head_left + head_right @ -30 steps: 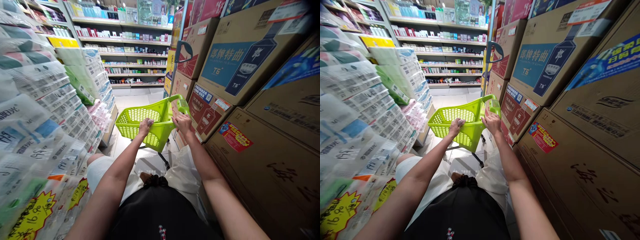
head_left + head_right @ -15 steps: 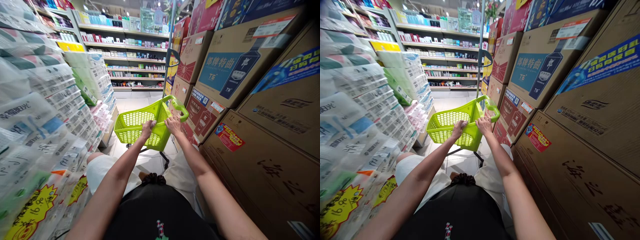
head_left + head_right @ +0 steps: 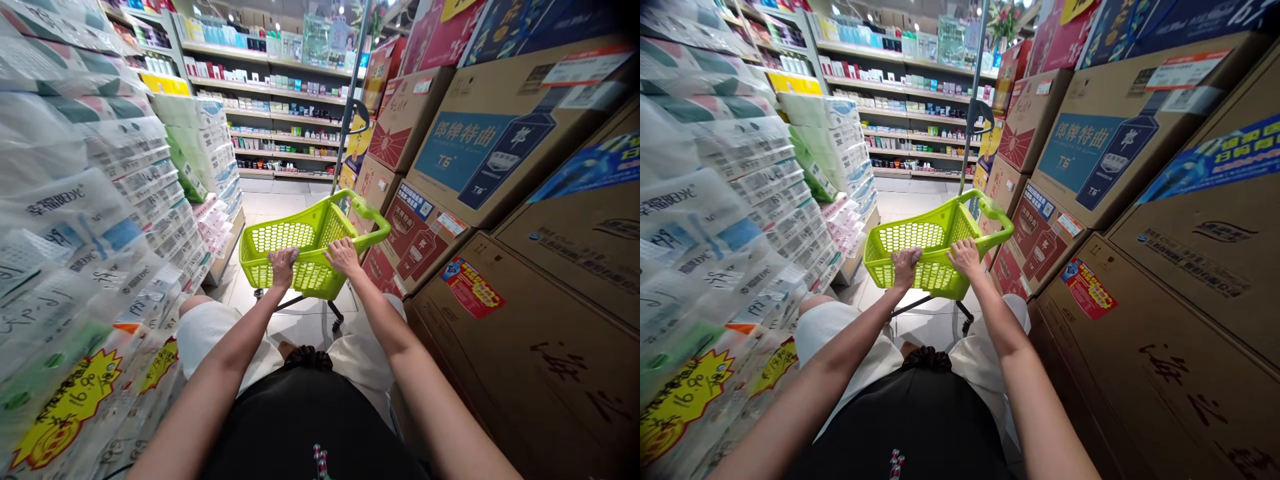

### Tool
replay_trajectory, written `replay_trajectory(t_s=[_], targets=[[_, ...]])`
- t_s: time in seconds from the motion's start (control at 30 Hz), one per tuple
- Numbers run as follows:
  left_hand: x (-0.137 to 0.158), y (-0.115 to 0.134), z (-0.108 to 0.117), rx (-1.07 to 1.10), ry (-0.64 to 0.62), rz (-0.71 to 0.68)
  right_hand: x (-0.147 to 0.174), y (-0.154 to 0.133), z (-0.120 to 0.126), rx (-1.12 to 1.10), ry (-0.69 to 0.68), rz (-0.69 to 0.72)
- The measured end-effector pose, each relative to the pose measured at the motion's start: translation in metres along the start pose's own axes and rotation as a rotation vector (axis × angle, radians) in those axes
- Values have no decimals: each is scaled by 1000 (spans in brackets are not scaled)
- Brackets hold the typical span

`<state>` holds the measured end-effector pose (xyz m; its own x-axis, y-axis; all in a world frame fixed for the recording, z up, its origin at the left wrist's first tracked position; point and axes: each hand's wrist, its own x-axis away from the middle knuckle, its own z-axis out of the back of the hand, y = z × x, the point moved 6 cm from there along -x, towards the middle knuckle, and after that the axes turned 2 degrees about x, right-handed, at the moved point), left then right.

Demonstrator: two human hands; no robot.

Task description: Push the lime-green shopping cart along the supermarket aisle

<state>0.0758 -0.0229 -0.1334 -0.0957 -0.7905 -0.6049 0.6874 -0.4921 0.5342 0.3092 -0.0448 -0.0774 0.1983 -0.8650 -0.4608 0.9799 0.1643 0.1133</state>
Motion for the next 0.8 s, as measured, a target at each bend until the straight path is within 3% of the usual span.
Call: replay_trajectory(t_s=[0.07,0.17,0.27,0.33,0.5,0.6,0.67,0.8], targets=[[13,5,-7,35,36,-112,3,-4,-6,-8,11,-23],[32,-14,3,36,164,-185,8,3,-12,-21,31,-30],[49,-50,22,-17,389,-36,11,13,-16,-26,44,-15],[64,-67,26,-37,462,100,12,17,-17,-33,56,-28],[120,-76,5,-23,380,420,15,16,-17,-52,74,-58],[145,-76,-5,-1,303,539,16,14,-16,-61,77,-53],[143,-76,-4,10,302,564,16,14,-15,-67,83,-53],[110,-72,13,22,423,521,16,14,-16,-92,91,-64]])
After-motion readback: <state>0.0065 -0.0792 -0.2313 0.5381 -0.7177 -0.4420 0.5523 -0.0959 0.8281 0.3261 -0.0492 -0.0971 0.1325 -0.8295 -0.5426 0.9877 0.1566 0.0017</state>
